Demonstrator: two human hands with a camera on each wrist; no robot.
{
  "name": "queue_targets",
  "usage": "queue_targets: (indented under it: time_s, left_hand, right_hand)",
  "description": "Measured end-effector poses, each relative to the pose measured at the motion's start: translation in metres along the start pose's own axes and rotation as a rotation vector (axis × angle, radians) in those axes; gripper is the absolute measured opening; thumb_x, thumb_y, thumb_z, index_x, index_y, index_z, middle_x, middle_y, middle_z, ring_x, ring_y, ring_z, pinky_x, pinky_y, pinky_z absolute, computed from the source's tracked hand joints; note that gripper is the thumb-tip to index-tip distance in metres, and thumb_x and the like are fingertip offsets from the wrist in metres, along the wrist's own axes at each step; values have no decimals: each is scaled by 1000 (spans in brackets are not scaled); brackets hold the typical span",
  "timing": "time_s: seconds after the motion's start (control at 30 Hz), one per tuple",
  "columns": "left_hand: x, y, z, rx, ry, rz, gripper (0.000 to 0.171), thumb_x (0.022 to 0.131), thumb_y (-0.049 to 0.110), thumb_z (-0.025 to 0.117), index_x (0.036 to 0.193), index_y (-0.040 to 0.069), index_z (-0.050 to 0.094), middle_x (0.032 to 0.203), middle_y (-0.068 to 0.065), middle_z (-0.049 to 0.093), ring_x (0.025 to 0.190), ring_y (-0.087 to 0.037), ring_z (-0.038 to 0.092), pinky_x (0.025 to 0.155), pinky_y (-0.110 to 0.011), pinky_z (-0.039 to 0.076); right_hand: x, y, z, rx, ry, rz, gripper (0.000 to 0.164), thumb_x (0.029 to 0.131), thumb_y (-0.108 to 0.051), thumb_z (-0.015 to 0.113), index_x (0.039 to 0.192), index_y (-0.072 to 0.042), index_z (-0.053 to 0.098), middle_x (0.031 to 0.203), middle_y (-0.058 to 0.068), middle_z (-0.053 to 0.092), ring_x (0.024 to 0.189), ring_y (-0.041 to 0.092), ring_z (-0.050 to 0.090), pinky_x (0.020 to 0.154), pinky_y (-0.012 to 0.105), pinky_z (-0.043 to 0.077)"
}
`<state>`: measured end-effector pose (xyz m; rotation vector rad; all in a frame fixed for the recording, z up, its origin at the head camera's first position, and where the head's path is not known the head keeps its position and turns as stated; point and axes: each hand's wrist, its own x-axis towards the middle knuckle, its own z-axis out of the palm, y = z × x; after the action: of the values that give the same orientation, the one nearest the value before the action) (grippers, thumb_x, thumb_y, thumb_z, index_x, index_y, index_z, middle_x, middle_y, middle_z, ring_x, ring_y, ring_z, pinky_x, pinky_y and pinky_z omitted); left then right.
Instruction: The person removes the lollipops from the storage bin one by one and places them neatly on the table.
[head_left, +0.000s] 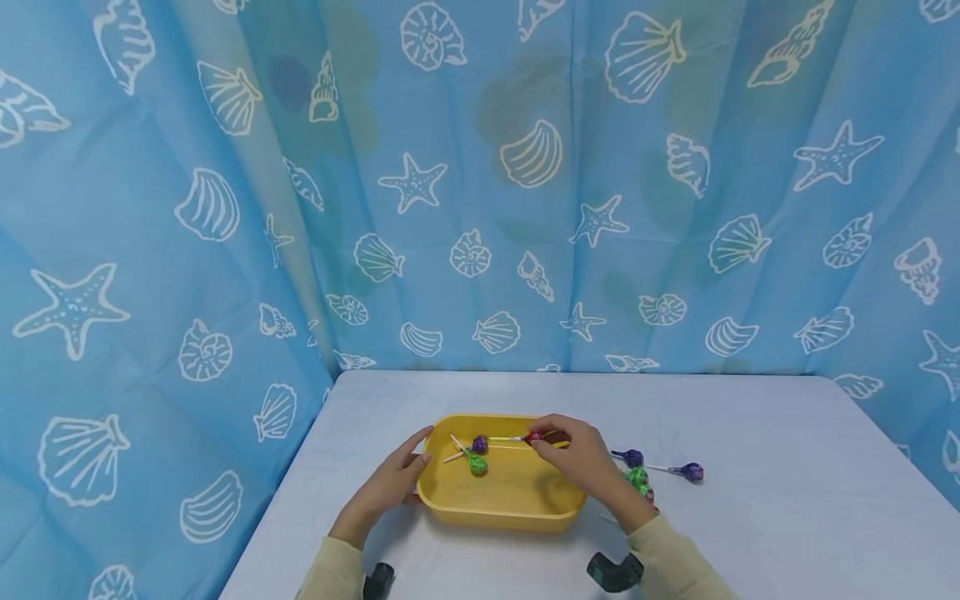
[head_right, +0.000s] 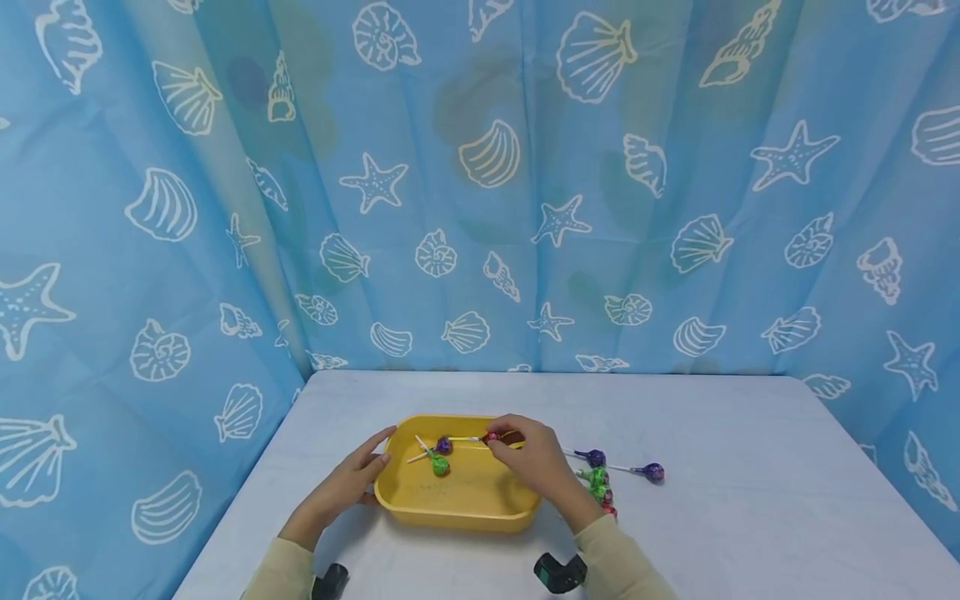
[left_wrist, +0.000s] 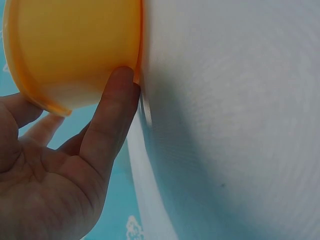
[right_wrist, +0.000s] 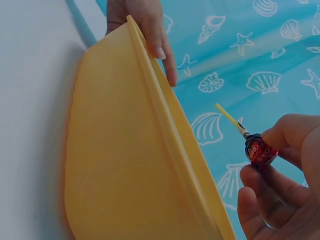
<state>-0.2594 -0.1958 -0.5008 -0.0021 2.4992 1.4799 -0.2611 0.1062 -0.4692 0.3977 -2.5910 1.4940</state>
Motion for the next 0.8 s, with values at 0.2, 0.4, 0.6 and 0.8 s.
queue_targets:
  time_s: [0.2, 0.4, 0.6, 0.8]
  left_hand:
    - [-1, 0, 0, -3, -6, 6, 54, 108, 29, 52, 159, 26, 35, 143, -28, 50, 103, -28, 64, 76, -42, 62]
    - [-1, 1, -1, 2, -7, 5, 54, 108, 28, 51, 159, 26, 35, 144, -27, 50, 103, -28, 64, 77, -42, 62]
    - [0, 1, 0, 3, -3, 3, 54, 108, 29, 52, 159, 27, 35, 144, -28, 49, 103, -28, 64, 77, -42, 62]
    - [0, 0, 1, 4, 6, -2, 55, 107, 30, 53, 159, 27, 36, 144, -27, 49, 103, -27, 64, 78, -42, 62]
  right_hand:
    - [-6, 7, -7, 41, 5, -32, 16, 93, -11, 74, 109, -10, 74, 105, -1, 73, 94, 18, 68, 84, 33, 60]
    - [-12, 14, -17, 51, 13, -61, 18, 94, -15, 74, 110, -8, 73, 105, -2, 72, 93, 15, 67, 82, 27, 58]
    - [-20, 18, -27, 65, 12, -85, 19, 93, -15, 75, 111, -8, 72, 102, -2, 73, 91, 14, 68, 78, 25, 58]
    - [-28, 19, -37, 21, 12, -30, 22, 94, -18, 75, 113, -8, 71, 105, -3, 72, 96, 15, 66, 81, 23, 56]
